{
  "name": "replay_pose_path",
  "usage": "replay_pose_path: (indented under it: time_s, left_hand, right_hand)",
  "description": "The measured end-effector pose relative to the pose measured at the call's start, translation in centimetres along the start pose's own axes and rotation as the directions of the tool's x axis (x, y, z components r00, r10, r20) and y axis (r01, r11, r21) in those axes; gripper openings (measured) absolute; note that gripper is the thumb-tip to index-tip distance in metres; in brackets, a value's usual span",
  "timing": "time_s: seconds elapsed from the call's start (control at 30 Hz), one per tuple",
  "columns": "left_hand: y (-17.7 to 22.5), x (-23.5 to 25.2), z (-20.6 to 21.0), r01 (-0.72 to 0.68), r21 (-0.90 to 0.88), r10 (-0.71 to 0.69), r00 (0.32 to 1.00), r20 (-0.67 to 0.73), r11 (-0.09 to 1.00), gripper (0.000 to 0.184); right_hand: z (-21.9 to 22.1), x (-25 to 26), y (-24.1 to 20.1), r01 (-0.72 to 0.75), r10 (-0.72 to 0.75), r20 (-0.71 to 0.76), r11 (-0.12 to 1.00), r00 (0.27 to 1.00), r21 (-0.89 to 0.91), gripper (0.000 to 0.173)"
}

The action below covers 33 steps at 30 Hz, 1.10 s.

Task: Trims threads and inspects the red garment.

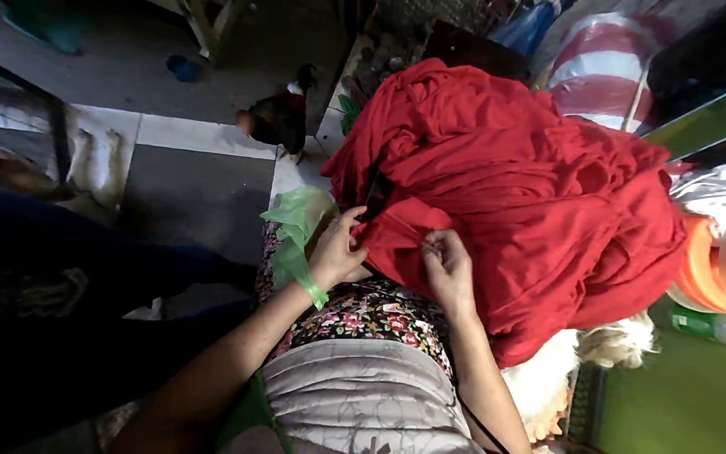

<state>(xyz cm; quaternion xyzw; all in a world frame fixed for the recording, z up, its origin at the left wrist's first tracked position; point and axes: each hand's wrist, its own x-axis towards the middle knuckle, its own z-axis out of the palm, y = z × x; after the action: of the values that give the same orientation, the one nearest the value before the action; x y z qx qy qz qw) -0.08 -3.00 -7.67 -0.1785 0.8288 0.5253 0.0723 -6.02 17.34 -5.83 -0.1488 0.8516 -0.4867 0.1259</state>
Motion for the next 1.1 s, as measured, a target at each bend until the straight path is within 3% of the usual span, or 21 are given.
replay_pose_path:
  time_s: [0.1, 0.13, 0.2, 0.23, 0.27, 0.3, 0.37, 0.4, 0.43, 0.53, 0.7, 0.87, 1.1]
  left_hand:
    - [0.6, -0.7, -0.7, -0.02, 0.069, 0.018, 1.0, 0.021, 0.997, 0.083]
    - [0.9, -1.0, -0.9, -0.055, 0.066, 0.056, 0.998, -0.001, 0.996, 0.074]
    - [1.8, -1.8, -1.3, -0.11, 0.013, 0.11, 0.994, -0.017, 0.994, 0.032]
    - [2.6, -2.2, -1.5, -0.066, -0.087, 0.072, 0.996, 0.057, 0.994, 0.017]
    - [3.4, -2.5, -1.6, 0.068, -0.246, -0.011, 0.974, 0.226, 0.967, 0.024]
    - [3.9, -2.5, -1.3, 0.258, -0.415, -0.062, 0.901, 0.43, 0.872, 0.034]
    - [4.2, -2.3, -0.1, 0.635, -0.519, -0.116, 0.689, 0.715, 0.573, 0.049]
    - [4.5, -2.1, 0.5, 0.736, -0.521, -0.162, 0.632, 0.758, 0.431, 0.055]
    - [4.9, -2.0, 0.9, 0.777, -0.545, -0.223, 0.619, 0.753, 0.316, 0.059]
    - [6.5, -2.1, 1.9, 0.682, -0.708, -0.365, 0.716, 0.595, 0.184, 0.053]
    - [6.7, -1.9, 2.5, 0.409, -0.894, -0.451, 0.843, 0.293, 0.184, 0.03]
    - [6.6, -2.3, 2.8, 0.275, -0.89, -0.379, 0.916, 0.128, 0.364, 0.012]
    - [6.4, -2.7, 3.0, 0.169, -0.849, -0.248, 0.968, 0.047, 0.501, 0.01]
  right_hand:
    - [-1.3, -0.3, 0.1, -0.033, 0.041, -0.107, 0.997, 0.993, 0.073, 0.015]
    - [-1.5, -0.4, 0.2, -0.043, 0.054, -0.126, 0.995, 0.991, 0.092, 0.015]
    - [-1.9, -0.5, 0.5, -0.065, 0.082, -0.142, 0.991, 0.987, 0.12, 0.016]
    - [-1.9, -0.5, 0.6, -0.076, 0.095, -0.143, 0.988, 0.985, 0.133, 0.016]
    - [-1.9, -0.5, 0.6, -0.086, 0.107, -0.143, 0.986, 0.984, 0.145, 0.016]
    - [-1.9, -0.5, 0.6, -0.088, 0.111, -0.146, 0.984, 0.983, 0.155, 0.016]
    - [-1.7, -0.4, 0.6, -0.063, 0.091, -0.163, 0.983, 0.982, 0.173, 0.016]
    - [-1.7, -0.5, 0.6, -0.047, 0.079, -0.175, 0.983, 0.981, 0.179, 0.016]
    - [-1.8, -0.6, 0.5, -0.035, 0.07, -0.187, 0.983, 0.98, 0.182, 0.016]
    - [-2.4, -1.2, -0.1, 0.022, 0.015, -0.226, 0.986, 0.974, 0.163, 0.017]
    - [-2.5, -2.1, 1.0, 0.162, -0.168, -0.152, 0.985, 0.974, -0.056, 0.017]
    - [-0.7, -2.9, 2.1, 0.201, -0.206, -0.019, 0.967, 0.978, -0.156, 0.019]
    - [-0.5, -2.2, 0.4, 0.194, -0.172, -0.181, 0.975, 0.968, 0.112, 0.013]
